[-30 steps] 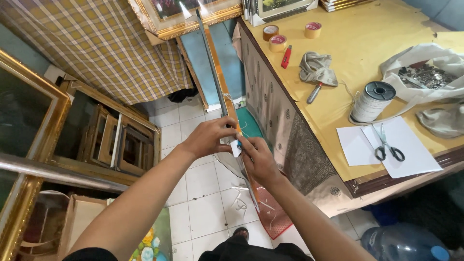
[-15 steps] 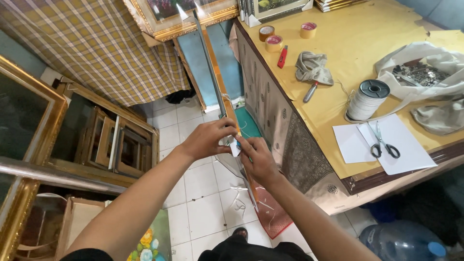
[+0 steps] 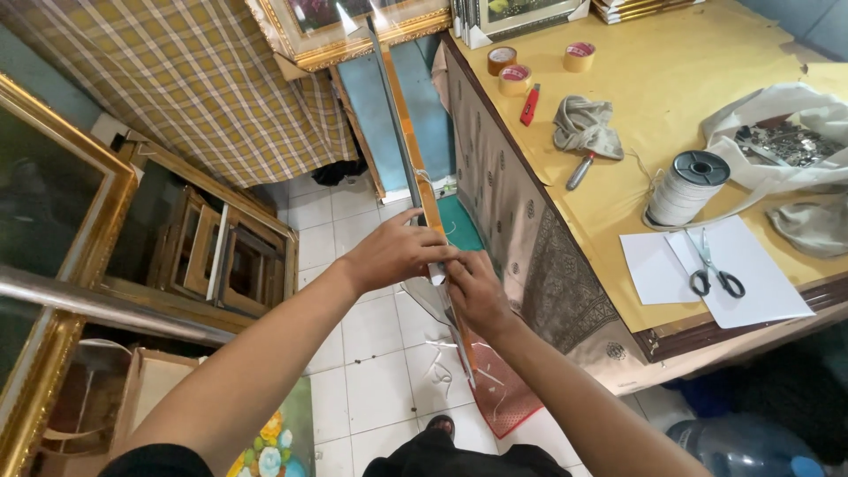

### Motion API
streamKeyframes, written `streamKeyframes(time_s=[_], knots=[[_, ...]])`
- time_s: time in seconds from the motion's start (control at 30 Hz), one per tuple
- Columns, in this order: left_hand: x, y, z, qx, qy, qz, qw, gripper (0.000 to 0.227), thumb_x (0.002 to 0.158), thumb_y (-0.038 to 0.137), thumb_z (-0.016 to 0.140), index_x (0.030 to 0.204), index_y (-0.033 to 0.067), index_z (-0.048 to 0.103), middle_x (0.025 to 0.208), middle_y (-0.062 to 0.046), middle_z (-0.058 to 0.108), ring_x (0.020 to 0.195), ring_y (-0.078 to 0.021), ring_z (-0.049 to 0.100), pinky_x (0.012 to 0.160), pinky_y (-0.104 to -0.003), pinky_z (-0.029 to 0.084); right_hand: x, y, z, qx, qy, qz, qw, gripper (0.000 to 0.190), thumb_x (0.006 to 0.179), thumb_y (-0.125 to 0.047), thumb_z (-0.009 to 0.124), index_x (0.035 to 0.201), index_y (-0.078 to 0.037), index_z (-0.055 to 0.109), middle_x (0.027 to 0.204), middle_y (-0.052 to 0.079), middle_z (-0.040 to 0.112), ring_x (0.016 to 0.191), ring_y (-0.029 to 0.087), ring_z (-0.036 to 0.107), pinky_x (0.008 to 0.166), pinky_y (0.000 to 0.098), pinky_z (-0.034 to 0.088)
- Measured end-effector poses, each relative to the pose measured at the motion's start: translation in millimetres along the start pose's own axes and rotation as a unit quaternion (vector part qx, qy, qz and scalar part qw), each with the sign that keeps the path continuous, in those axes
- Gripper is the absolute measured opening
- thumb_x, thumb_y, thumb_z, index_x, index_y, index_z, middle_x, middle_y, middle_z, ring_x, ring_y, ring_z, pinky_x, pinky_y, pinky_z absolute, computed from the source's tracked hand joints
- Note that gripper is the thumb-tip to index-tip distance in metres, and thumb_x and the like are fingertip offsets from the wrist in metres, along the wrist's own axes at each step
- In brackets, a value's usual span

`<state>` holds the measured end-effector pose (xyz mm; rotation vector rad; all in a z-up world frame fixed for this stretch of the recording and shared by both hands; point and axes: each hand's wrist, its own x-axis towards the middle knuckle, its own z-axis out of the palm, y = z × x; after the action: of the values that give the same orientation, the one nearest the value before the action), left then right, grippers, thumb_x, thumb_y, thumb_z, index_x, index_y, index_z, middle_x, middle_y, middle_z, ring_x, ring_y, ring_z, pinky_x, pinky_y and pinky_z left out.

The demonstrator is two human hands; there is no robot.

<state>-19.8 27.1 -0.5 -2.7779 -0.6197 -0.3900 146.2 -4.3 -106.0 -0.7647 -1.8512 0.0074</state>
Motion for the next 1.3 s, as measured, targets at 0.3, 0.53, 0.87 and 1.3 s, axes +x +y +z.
streamKeyframes(time_s=[0.3,0.53,0.87,1.3], knots=[[-3,6,-8,-0.054,-0.025,-0.058,0.997,0.052,0.065,0.019,0.075,0.111,0.0268,0.051,0.092,-0.001,0.065,0.096,-0.0185,0.061,0.099,-0.044,0.034,-2,4,4,0.042,-0.008,0.063,0.997,0.027,0.082,-0.011,0.051,0.107,-0.009,0.058,0.087,0.007,0.053,0.078,0.029,0.054,0.072,0.0346,0.046],[-11,1,1,-0.018,-0.028,-0.051,0.998,0.04,0.067,0.024,0.073,0.102,0.0249,0.054,0.099,0.005,0.062,0.104,-0.0135,0.056,0.101,-0.041,0.032,6,-31,-17,0.091,0.094,0.215,0.968,0.048,0.082,-0.005,0.041,0.131,-0.003,0.039,0.097,0.024,0.048,0.087,0.041,0.049,0.081,0.045,0.039],[-17,-2,-6,-0.001,-0.059,-0.015,0.998,0.025,0.072,0.028,0.068,0.095,0.0252,0.059,0.097,0.007,0.061,0.102,-0.0132,0.054,0.101,-0.041,0.031,4,-40,12,0.115,0.037,0.204,0.972,0.049,0.083,-0.004,0.041,0.131,-0.006,0.039,0.093,0.016,0.051,0.085,0.033,0.051,0.079,0.0391,0.041],[-16,9,-24,-0.002,-0.104,-0.051,0.993,0.023,0.075,0.022,0.068,0.096,0.0238,0.059,0.1,0.004,0.062,0.105,-0.0138,0.054,0.104,-0.04,0.027,-9,-42,14,0.198,-0.041,0.221,0.954,0.066,0.07,-0.015,0.053,0.133,-0.007,0.036,0.104,0.018,0.046,0.095,0.034,0.051,0.082,0.0403,0.043]])
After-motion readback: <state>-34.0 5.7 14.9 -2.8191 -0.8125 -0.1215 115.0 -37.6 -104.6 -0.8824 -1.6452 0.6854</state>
